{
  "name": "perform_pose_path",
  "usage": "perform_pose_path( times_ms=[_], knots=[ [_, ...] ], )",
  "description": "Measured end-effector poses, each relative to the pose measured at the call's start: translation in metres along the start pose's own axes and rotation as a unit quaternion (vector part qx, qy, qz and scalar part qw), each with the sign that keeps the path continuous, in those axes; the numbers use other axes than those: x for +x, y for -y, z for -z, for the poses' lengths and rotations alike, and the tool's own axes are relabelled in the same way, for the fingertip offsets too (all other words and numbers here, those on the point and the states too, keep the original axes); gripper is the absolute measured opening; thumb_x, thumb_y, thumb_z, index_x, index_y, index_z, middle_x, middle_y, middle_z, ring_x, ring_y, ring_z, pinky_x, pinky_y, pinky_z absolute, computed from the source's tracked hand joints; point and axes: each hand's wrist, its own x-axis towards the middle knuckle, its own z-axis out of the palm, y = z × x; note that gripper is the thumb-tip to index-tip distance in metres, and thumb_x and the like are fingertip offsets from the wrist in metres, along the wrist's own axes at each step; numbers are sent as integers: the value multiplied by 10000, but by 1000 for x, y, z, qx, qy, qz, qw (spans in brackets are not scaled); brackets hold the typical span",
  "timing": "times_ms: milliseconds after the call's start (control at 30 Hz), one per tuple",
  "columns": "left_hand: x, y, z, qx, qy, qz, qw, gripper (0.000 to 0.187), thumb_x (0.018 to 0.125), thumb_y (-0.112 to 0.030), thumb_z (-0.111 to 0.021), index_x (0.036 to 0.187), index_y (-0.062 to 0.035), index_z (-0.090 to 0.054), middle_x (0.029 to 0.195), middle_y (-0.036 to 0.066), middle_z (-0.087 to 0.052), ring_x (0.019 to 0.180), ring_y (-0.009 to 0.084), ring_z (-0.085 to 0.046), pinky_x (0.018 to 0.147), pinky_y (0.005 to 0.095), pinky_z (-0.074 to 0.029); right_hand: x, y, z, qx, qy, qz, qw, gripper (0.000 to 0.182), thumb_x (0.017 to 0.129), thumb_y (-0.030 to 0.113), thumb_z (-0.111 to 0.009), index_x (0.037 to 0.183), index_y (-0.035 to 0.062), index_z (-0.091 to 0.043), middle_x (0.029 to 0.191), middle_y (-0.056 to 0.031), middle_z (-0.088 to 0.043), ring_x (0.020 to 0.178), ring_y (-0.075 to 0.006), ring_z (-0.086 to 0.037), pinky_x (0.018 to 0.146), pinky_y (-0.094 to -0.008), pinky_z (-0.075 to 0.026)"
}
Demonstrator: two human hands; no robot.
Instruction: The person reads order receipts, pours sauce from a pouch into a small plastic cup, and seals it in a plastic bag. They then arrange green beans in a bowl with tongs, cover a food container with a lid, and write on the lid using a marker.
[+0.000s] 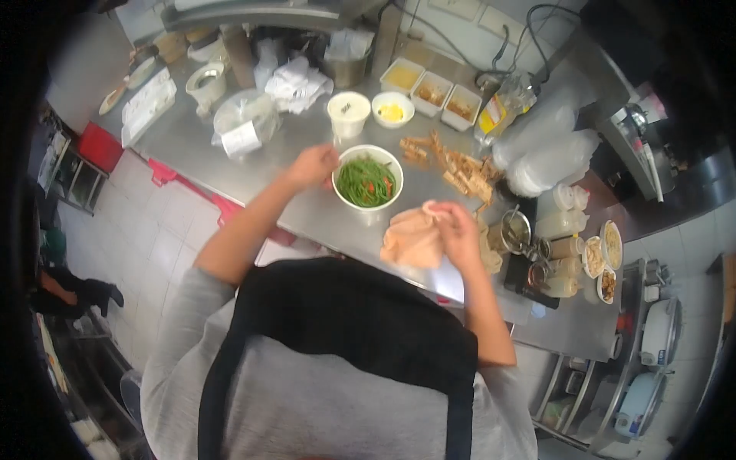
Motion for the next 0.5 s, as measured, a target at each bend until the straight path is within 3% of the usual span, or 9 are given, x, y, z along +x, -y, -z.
perform_pose_path(
  times_ms=[33, 67, 100, 133, 167, 200, 267, 367, 500],
  knots=[
    [-7, 13, -2, -108, 19, -3, 994, 199, 906, -204, -505, 814, -39, -567, 614, 64, -593, 549, 155, -598, 514, 295, -478, -3, -21, 0, -4, -46, 15, 999, 172, 801, 94, -585, 959, 49, -634, 1034, -124, -613, 984, -266, -570, 877, -337, -432],
    [-25, 4, 2, -129, 27, -4, 991, 219, 916, -219, -498, 781, -55, -555, 608, 40, -582, 536, 130, -563, 502, 283, -457, -8, -34, -2, -105, -15, 47, 993, 204, 788, 125, -595, 979, 60, -630, 1028, -133, -612, 999, -294, -560, 891, -370, -424],
    [-36, 12, -3, -90, -31, -18, 995, 316, 900, -320, -511, 719, -66, -557, 615, 72, -594, 571, 175, -581, 532, 332, -454, -13, -44, -7, -210, 5, 77, 975, 240, 775, 156, -605, 998, 71, -625, 1022, -142, -611, 1014, -322, -551, 905, -402, -416],
    [-46, 17, -10, -79, -76, -5, 994, 295, 896, -303, -513, 761, -51, -585, 664, 115, -603, 616, 222, -594, 582, 356, -461, -20, -50, -20, -324, 4, 93, 941, 278, 758, 221, -621, 1004, 91, -625, 1019, -148, -608, 1013, -352, -538, 914, -437, -400],
    [-57, 18, -10, -34, -129, -63, 989, 270, 880, -276, -529, 818, -26, -613, 749, 164, -606, 711, 295, -596, 668, 397, -464, -31, -70, -31, -451, -47, 152, 878, 284, 763, 236, -619, 1013, 101, -619, 1050, -142, -590, 1006, -339, -533, 877, -431, -415],
    [-63, 30, -15, 23, -185, -115, 976, 250, 857, -248, -549, 865, -10, -625, 832, 199, -602, 826, 354, -569, 759, 432, -443, -39, -79, -32, -434, -38, 146, 888, 311, 756, 233, -624, 1039, 104, -607, 1087, -135, -563, 1004, -327, -525, 841, -428, -424],
    [-76, 32, -11, 40, -197, -101, 974, 176, 805, -188, -597, 861, -22, -618, 907, 187, -578, 909, 366, -527, 826, 437, -413, -24, -91, -24, -397, 31, 89, 913, 329, 750, 237, -631, 1049, 103, -599, 1096, -129, -546, 996, -321, -521, 808, -406, -432],
    [-76, 51, -8, 110, -254, -161, 947, 216, 762, -161, -631, 926, -28, -587, 1017, 201, -511, 982, 378, -476, 859, 453, -381, 18, -71, 1, -445, 199, -43, 872, 412, 754, 279, -656, 1104, 79, -566, 1141, -139, -539, 1028, -317, -524, 832, -389, -433],
    [-71, 55, -6, 138, -267, -155, 941, 285, 743, -165, -646, 978, -27, -560, 1072, 222, -478, 1022, 391, -446, 879, 469, -363, 62, 136, 67, -324, 363, 53, 872, 649, 746, 382, -695, 1253, 55, -457, 1240, -147, -501, 1110, -297, -505, 911, -400, -418]
  ],
)
